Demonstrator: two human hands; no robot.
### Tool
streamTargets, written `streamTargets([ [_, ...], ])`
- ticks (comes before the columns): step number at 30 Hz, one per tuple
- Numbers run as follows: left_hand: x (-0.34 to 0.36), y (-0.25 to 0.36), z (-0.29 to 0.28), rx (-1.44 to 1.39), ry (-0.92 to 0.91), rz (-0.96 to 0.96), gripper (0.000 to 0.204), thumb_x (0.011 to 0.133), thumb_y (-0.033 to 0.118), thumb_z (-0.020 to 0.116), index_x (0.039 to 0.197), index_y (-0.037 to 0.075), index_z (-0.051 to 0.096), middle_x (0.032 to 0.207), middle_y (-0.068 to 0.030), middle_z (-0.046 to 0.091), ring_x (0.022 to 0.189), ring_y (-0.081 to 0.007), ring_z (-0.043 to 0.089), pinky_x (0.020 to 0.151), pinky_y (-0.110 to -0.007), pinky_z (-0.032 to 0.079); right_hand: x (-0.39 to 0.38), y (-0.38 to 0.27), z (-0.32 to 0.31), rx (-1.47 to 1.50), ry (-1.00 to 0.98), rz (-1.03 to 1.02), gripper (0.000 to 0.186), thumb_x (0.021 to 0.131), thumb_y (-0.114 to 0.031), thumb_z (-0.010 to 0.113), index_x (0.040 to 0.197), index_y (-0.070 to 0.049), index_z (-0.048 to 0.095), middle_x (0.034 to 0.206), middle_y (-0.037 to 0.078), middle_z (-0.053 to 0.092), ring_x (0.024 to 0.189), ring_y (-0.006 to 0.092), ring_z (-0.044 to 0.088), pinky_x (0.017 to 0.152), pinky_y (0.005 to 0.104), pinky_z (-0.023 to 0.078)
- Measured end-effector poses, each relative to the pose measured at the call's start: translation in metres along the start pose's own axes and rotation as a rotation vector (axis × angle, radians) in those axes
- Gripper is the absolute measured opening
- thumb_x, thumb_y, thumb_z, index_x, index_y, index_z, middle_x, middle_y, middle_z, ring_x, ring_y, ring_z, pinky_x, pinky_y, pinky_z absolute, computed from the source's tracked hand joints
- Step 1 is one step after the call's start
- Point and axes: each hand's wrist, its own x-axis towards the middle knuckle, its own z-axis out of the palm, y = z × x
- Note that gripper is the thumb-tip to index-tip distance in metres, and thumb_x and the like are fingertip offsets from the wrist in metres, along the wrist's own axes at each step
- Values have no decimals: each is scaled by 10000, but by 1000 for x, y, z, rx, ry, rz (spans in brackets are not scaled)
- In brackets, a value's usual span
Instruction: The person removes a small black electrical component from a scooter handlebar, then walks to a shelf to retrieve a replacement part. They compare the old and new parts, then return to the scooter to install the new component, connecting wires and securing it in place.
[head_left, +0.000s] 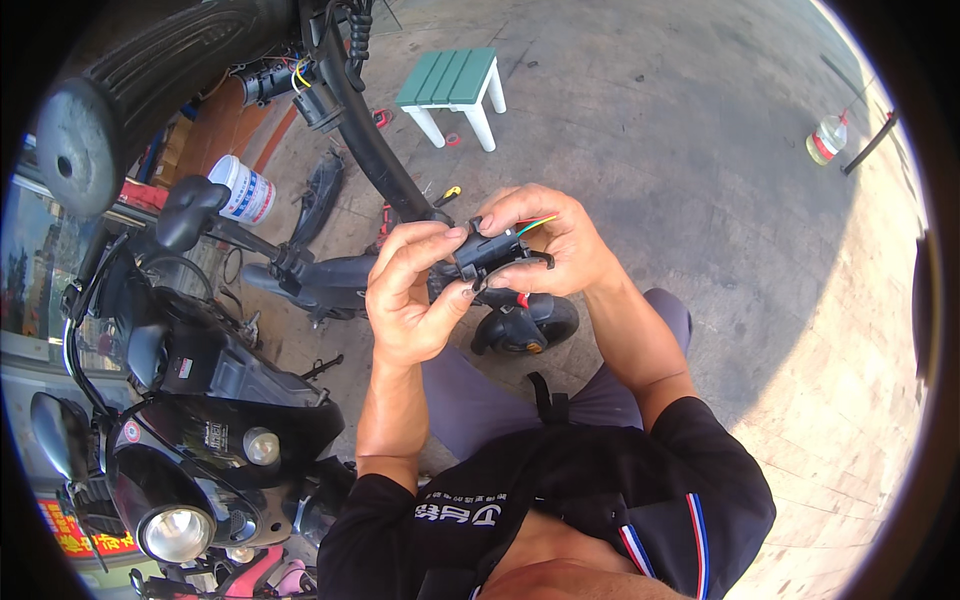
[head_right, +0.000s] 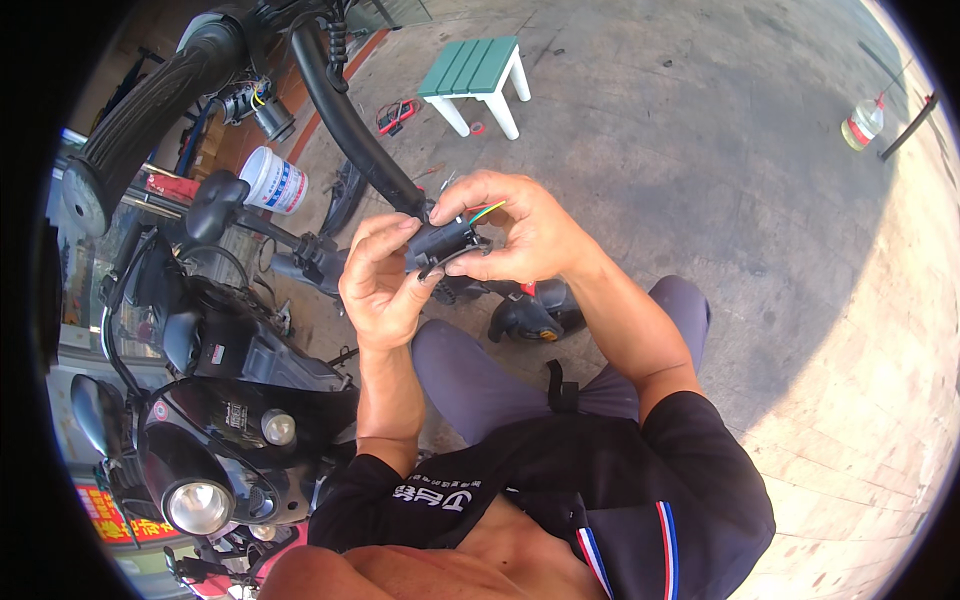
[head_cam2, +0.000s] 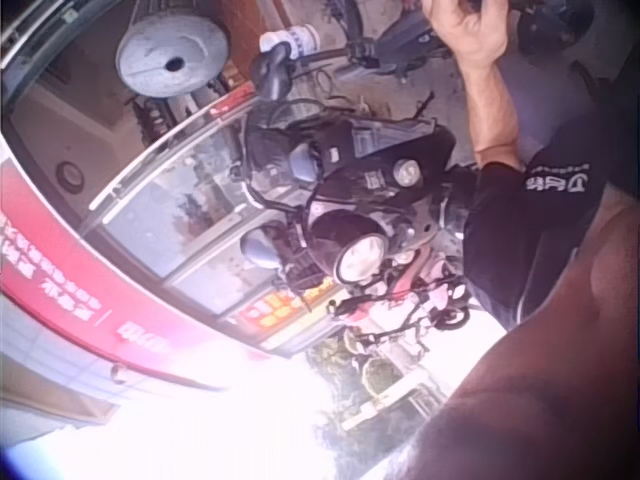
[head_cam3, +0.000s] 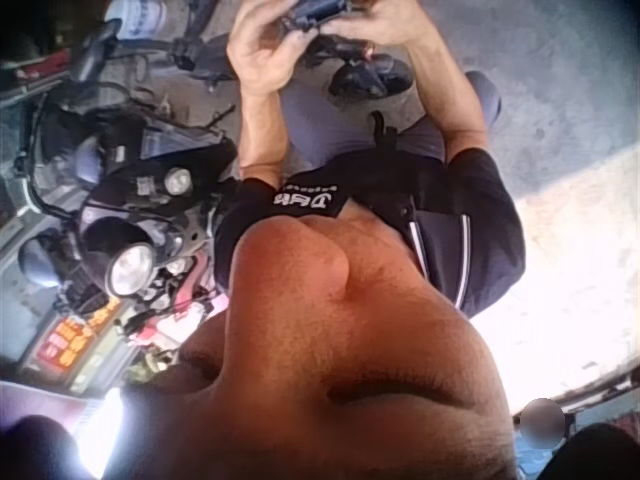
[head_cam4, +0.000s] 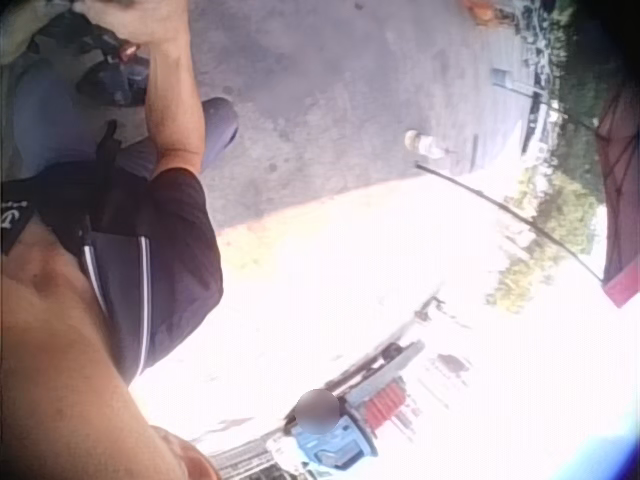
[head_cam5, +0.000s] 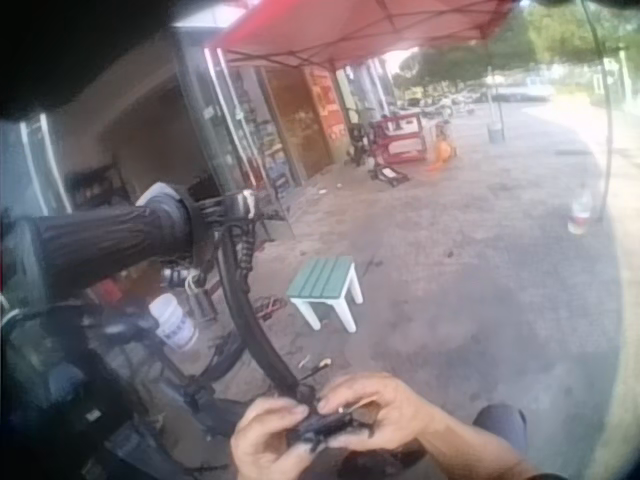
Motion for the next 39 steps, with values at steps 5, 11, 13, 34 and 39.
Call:
streamTargets([
  [5, 1, 0, 8, -15, -4, -18, 402, 746, 45, 753, 1108, -39, 600, 1095, -160, 552, 926, -186, 572, 768, -289, 489, -4, -1, -8, 4, -8, 38, 433, 671, -10, 801, 1065, -38, 622, 1051, 76, 612, 989, 178, 604, 863, 333, 490],
  [11, 1, 2, 17, 54, 17, 22, 342, 729, 31, 760, 1035, -38, 623, 1014, -157, 590, 912, -215, 590, 788, -313, 489, -8, -4, -11, -45, -1, -23, 361, 666, -17, 802, 988, -42, 641, 979, 85, 632, 914, 172, 618, 795, 307, 498],
  [13, 1, 2, 18, 55, 20, 24, 335, 725, 28, 761, 1024, -37, 627, 1000, -155, 595, 903, -217, 595, 790, -315, 488, -9, -4, -11, -47, 1, -45, 358, 667, -16, 801, 986, -43, 641, 974, 83, 632, 905, 173, 619, 786, 307, 501],
  [34, -5, 0, 4, -102, 79, -47, 441, 733, 43, 767, 1133, -29, 597, 1048, -117, 559, 874, -160, 562, 757, -278, 477, 4, -2, 3, -29, -9, 40, 388, 666, 18, 787, 1016, -40, 630, 989, 69, 621, 935, 172, 596, 813, 322, 479],
  [39, -11, -1, -5, -69, 70, -21, 413, 747, 31, 758, 1120, -43, 595, 1085, -144, 556, 956, -197, 574, 832, -314, 481, 9, -1, 10, -25, -40, 33, 373, 678, 20, 782, 1014, -39, 633, 990, 75, 622, 937, 171, 602, 798, 309, 487],
])
